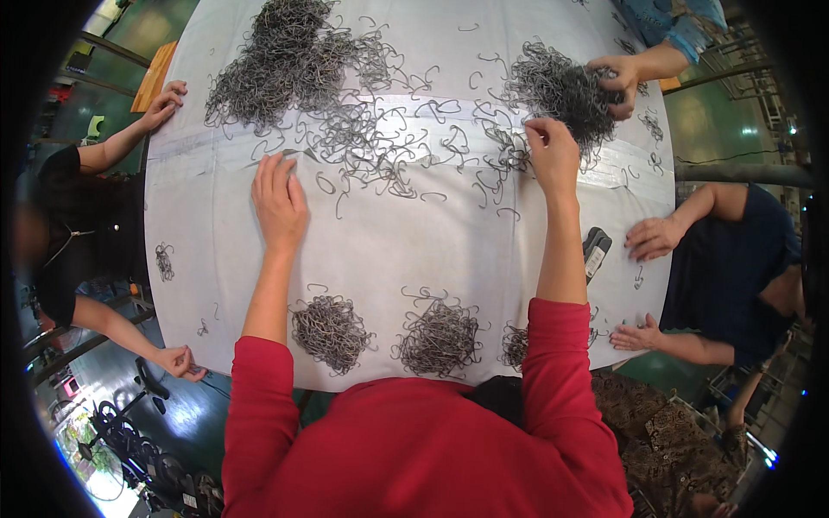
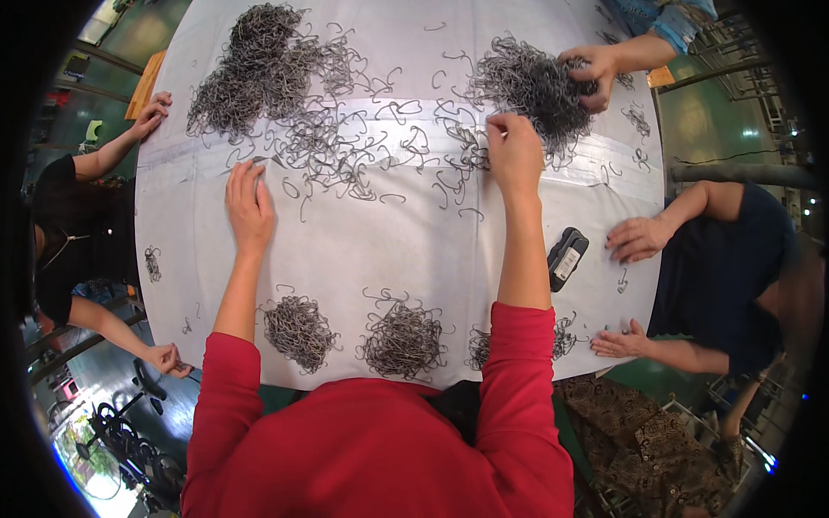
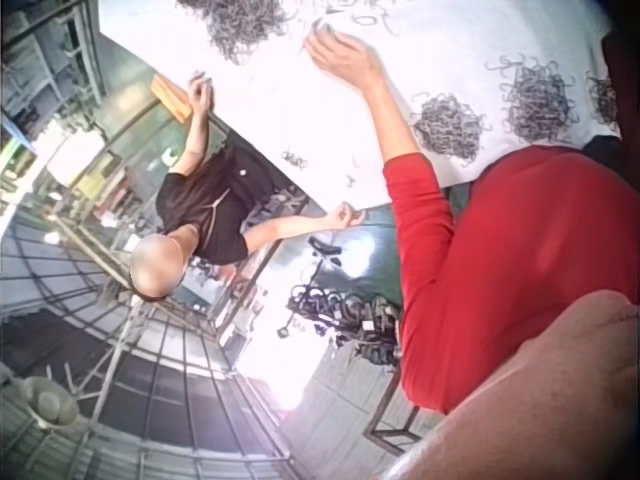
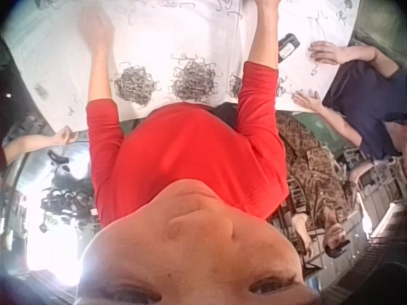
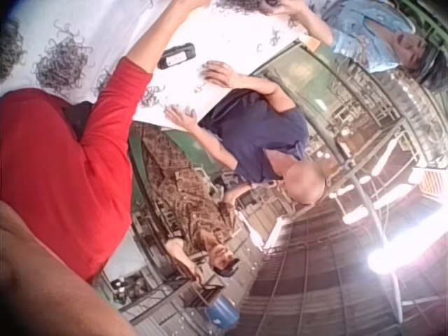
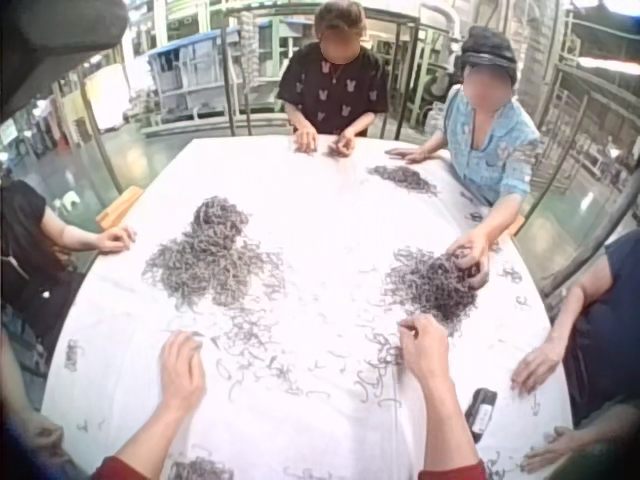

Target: The person sorts scattered metal paperclips on a white table surface into several small piles using both hands. Other people around the table also sort paperclips. The person occasionally gathers a pile and moves it to a different spot on the table.

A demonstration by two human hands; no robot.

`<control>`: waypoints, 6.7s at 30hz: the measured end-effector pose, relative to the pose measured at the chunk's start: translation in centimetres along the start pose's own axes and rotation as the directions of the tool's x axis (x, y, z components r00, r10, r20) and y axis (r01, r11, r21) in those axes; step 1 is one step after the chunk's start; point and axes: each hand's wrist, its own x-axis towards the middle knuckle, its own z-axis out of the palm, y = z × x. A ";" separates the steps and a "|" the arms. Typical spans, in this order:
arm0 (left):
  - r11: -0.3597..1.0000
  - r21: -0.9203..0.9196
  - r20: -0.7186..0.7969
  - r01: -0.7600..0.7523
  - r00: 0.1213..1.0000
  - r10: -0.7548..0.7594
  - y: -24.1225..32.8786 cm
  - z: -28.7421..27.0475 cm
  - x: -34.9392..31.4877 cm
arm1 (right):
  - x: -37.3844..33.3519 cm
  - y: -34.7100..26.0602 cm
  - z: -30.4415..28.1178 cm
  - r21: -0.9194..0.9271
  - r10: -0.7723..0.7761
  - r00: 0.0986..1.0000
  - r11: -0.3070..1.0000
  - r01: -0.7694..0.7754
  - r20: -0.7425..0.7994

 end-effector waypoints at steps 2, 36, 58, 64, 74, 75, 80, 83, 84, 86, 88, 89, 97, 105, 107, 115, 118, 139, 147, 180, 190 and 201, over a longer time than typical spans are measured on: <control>1.000 -0.007 0.005 0.003 1.000 -0.003 -0.2 0.0 0.0 | -0.2 -0.9 1.1 -0.069 -0.102 0.990 0.992 0.109 0.096; 1.000 0.011 -0.042 -0.011 0.999 0.012 -0.5 0.6 -0.3 | -6.3 4.4 -6.5 0.792 -0.226 0.777 -0.033 -0.610 0.588; 1.000 0.006 -0.026 -0.002 1.000 0.002 -0.8 0.7 -0.5 | -8.1 -1.3 -0.7 0.336 0.339 0.825 0.792 -0.510 0.453; 1.000 -0.011 -0.022 0.006 1.000 -0.006 -1.0 0.8 -0.4 | -8.8 -2.6 -2.4 0.390 0.276 0.748 0.715 -0.580 0.604; 1.000 0.017 -0.025 -0.013 1.000 0.014 -0.4 0.4 -0.2 | -7.7 -1.4 -0.3 0.423 0.326 0.851 0.758 -0.495 0.412; 1.000 0.015 -0.024 -0.017 1.000 0.017 -0.4 0.5 -0.2 | -7.8 -1.8 0.6 0.323 0.275 0.853 0.838 -0.439 0.443; 1.000 0.005 0.000 0.002 1.000 -0.002 -1.0 0.8 -0.5 | -8.4 -5.3 0.6 0.416 0.106 0.687 0.727 -0.546 0.719; 1.000 0.010 0.000 0.003 1.000 -0.003 -1.0 0.7 -0.6 | -8.0 -3.5 -1.6 0.607 0.123 0.670 0.330 -0.723 0.732; 1.000 0.008 0.002 0.005 1.000 -0.005 -1.0 0.8 -0.6 | -8.0 -1.6 -2.0 0.651 0.122 0.682 0.218 -0.727 0.721; 1.000 0.004 0.010 0.012 1.000 -0.012 -0.9 0.7 -0.6 | -8.5 1.3 -3.3 0.701 0.097 0.704 0.064 -0.710 0.703; 1.000 0.001 0.023 0.022 1.000 -0.022 -0.6 0.5 -0.5 | -9.6 2.0 -4.5 0.688 0.217 0.694 0.116 -0.717 0.686; 1.000 0.003 0.019 0.019 1.000 -0.019 -0.7 0.5 -0.5 | -10.2 1.9 -5.0 0.678 0.276 0.687 0.142 -0.721 0.673; 0.999 0.032 -0.005 -0.007 1.000 0.007 -1.2 0.9 -0.7 | -12.5 -0.3 -6.9 0.657 0.202 0.650 0.039 -0.753 0.733; 0.999 0.032 -0.027 -0.027 0.999 0.028 -1.6 1.4 -0.5 | -15.3 -2.5 -7.1 0.557 0.134 0.651 0.407 -0.724 0.748; 0.999 0.031 -0.033 -0.019 0.999 0.020 -1.7 1.5 -0.6 | -16.4 -4.1 -7.1 0.479 0.093 0.581 0.471 -0.741 0.808; 0.999 0.037 -0.059 -0.008 0.998 0.010 -1.8 1.5 -0.7 | -21.2 -9.0 -6.3 0.232 -0.212 0.647 0.971 0.056 0.732; 1.000 0.027 -0.041 0.005 0.999 -0.004 -1.2 1.2 -0.6 | -21.2 -9.2 -3.9 0.187 -0.352 0.735 0.935 0.300 0.579; 0.999 -0.010 -0.019 0.031 0.999 -0.032 -1.0 0.7 -0.4 | -10.7 -2.1 3.7 -0.186 -0.124 0.984 0.971 0.147 0.130; 0.998 -0.030 -0.011 0.047 0.999 -0.047 -0.7 0.5 -0.2 | -12.0 -6.7 7.8 -0.165 -0.203 0.968 0.960 0.226 0.146; 0.998 -0.007 -0.016 0.055 0.998 -0.055 -0.7 0.3 -0.5 | 2.0 -4.6 2.7 0.117 0.262 0.629 0.862 -0.494 0.732; 0.998 0.010 -0.014 0.068 0.998 -0.068 -1.0 0.3 -0.8 | -9.9 -3.1 -1.8 0.509 -0.114 0.723 0.783 -0.357 0.681; 0.999 -0.019 -0.034 0.039 0.999 -0.039 -0.8 0.5 -0.5 | -13.5 -5.1 -4.2 0.217 -0.165 0.186 0.926 -0.309 0.969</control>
